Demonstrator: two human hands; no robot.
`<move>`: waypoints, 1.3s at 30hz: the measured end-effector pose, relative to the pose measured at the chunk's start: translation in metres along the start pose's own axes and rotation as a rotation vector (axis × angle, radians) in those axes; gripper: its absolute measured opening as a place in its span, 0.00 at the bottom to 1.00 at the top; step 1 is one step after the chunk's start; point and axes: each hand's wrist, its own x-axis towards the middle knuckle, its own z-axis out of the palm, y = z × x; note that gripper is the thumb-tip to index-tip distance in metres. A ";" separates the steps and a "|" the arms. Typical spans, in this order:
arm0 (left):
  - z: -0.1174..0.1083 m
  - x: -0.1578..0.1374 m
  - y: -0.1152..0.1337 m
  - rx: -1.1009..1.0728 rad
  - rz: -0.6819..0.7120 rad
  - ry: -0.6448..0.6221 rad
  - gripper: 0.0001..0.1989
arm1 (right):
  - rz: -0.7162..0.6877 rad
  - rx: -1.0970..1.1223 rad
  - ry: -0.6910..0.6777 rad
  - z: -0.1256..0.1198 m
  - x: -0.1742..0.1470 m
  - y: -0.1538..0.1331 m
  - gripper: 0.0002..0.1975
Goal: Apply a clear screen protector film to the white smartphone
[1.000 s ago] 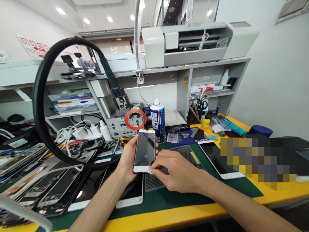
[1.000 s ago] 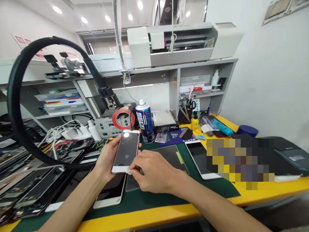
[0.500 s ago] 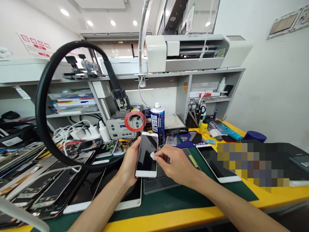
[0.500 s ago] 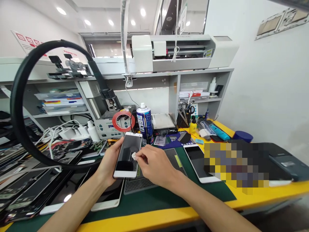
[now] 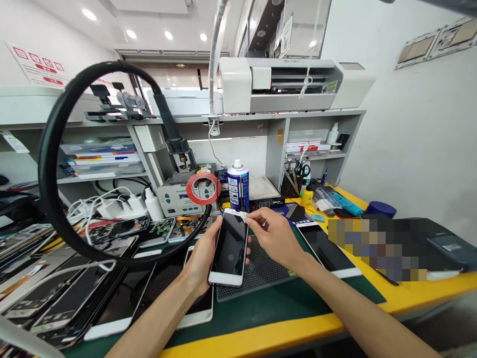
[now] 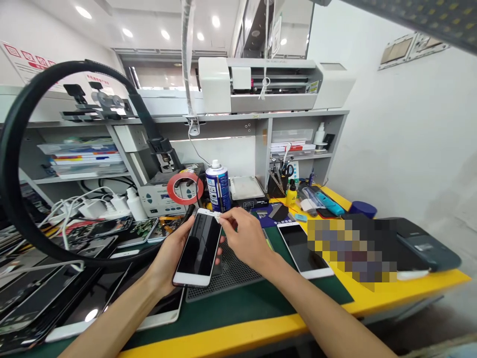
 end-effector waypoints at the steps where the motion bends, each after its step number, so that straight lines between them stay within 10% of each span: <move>1: 0.001 -0.001 -0.001 0.003 -0.009 -0.005 0.27 | 0.006 -0.003 0.012 -0.001 0.001 0.001 0.05; 29: 0.003 -0.003 -0.017 0.149 -0.076 0.070 0.22 | -0.217 0.025 0.072 0.001 -0.004 -0.004 0.06; 39: 0.004 0.000 -0.011 -0.022 -0.020 0.088 0.22 | -0.307 0.081 -0.141 0.010 -0.015 -0.013 0.07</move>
